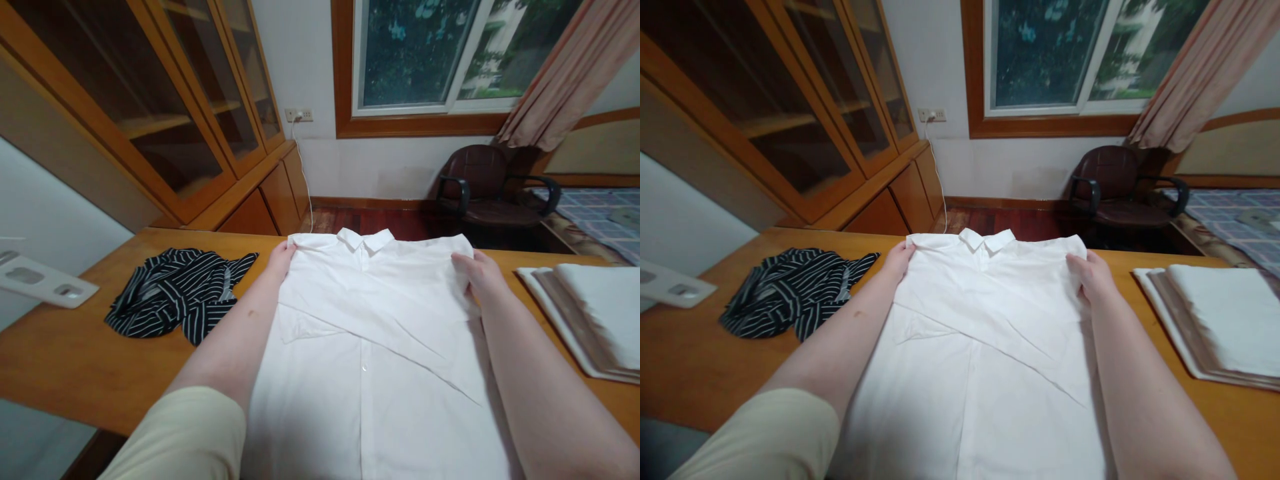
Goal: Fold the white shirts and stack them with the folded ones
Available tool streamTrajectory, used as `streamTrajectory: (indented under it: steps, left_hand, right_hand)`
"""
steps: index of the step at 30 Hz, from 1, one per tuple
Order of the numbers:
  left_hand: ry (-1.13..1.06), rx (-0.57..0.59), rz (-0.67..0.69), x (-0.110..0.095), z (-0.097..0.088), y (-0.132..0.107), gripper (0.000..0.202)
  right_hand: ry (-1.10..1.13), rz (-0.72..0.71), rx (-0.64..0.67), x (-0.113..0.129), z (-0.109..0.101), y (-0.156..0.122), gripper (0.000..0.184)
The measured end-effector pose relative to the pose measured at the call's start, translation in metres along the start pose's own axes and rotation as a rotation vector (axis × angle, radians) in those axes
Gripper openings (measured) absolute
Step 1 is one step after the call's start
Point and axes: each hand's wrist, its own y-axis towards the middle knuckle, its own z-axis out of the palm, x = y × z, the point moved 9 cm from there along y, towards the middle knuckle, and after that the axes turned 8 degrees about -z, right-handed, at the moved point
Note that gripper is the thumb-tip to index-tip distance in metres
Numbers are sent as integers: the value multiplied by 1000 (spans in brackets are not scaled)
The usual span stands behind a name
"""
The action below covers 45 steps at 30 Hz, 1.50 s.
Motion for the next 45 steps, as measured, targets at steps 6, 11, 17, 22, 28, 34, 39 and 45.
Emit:
streamTrajectory:
  steps: [6, 11, 17, 22, 28, 34, 39, 45]
  left_hand:
    - [-117, 205, 139, -36, -31, -32, 33]
    - [252, 323, 98, -18, -59, -83, 21]
    - [794, 463, 290, -3, -53, -145, 28]
    - [1059, 442, 341, 18, -44, -166, 60]
    - [1242, 439, 378, 36, -30, -162, 66]
    - [1301, 400, 393, 29, -12, -129, 64]
    - [1348, 368, 317, 17, 7, -105, 62]
    - [1371, 219, 228, -8, 37, -114, 67]
  right_hand:
    - [63, -204, 217, 36, -24, -21, 34]
    - [-218, -192, 237, 15, -70, -56, 31]
    - [-792, -207, 569, 4, -58, -115, 20]
    - [-969, -271, 702, 0, -44, -146, 48]
    - [-1226, -358, 659, -24, -35, -140, 60]
    - [-1418, -365, 659, -32, -26, -98, 63]
    - [-1481, -297, 650, -30, -19, -61, 63]
    - [-1592, -277, 373, -4, 6, -70, 59]
